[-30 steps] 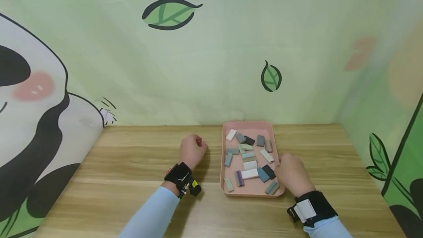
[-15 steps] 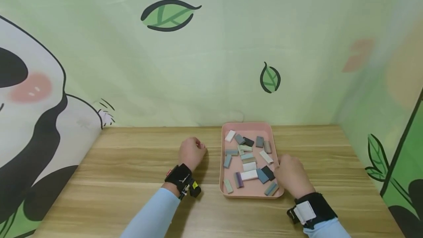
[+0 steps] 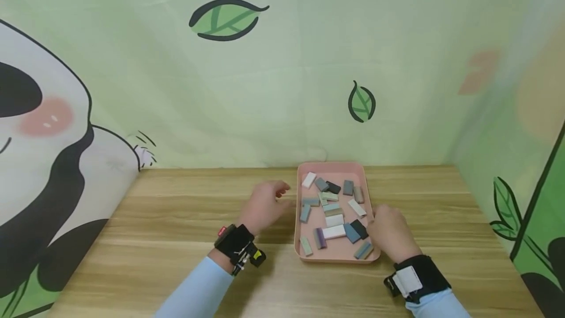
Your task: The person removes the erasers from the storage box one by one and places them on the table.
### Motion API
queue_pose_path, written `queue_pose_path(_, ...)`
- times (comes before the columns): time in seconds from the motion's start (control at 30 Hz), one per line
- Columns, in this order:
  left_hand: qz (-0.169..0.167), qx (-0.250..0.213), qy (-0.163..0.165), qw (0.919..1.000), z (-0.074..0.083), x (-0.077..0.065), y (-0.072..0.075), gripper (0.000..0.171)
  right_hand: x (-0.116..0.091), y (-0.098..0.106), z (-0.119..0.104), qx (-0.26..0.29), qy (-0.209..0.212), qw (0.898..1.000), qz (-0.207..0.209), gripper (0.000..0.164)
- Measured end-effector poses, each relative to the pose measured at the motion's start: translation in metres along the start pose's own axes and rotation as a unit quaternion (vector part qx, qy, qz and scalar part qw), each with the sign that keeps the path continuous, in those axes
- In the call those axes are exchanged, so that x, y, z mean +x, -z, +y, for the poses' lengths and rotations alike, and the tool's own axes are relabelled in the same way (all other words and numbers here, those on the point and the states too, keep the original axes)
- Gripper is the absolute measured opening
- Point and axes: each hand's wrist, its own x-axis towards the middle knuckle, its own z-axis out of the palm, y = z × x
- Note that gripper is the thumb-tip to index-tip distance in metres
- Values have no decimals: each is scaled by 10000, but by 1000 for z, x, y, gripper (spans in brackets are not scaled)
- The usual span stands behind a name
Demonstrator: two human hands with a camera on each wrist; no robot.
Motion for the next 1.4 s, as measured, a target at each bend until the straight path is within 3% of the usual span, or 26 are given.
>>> queue_pose_path(0.07,-517,291,-549,9967,17,-6,4,29,0,0,0,26,-3,10000,-29,32)
queue_pose_path(0.2,-1455,729,-1295,9781,47,-16,5,28,0,2,1,82,-1,9999,-71,33)
queue_pose_path(0.27,-1800,941,-1574,9664,56,-21,1,30,0,3,1,92,-11,9999,-71,31)
queue_pose_path(0.37,-2029,1311,-1925,9511,62,-25,-8,29,0,4,1,75,-17,10000,-45,31)
queue_pose_path(0.43,-2093,1426,-2011,9463,62,-27,-14,28,-1,4,1,85,-34,9999,-43,31)
queue_pose_path(0.63,-2197,1525,-1960,9434,59,-32,-25,19,-3,1,3,161,-99,9998,-101,31)
queue_pose_path(1.0,-2148,2160,-1585,9392,68,-34,-27,6,-2,0,-1,212,-67,9997,-44,31)
queue_pose_path(1.4,-1991,2467,-1891,9294,64,-34,-35,8,-3,2,-1,182,-5,9998,-8,30)
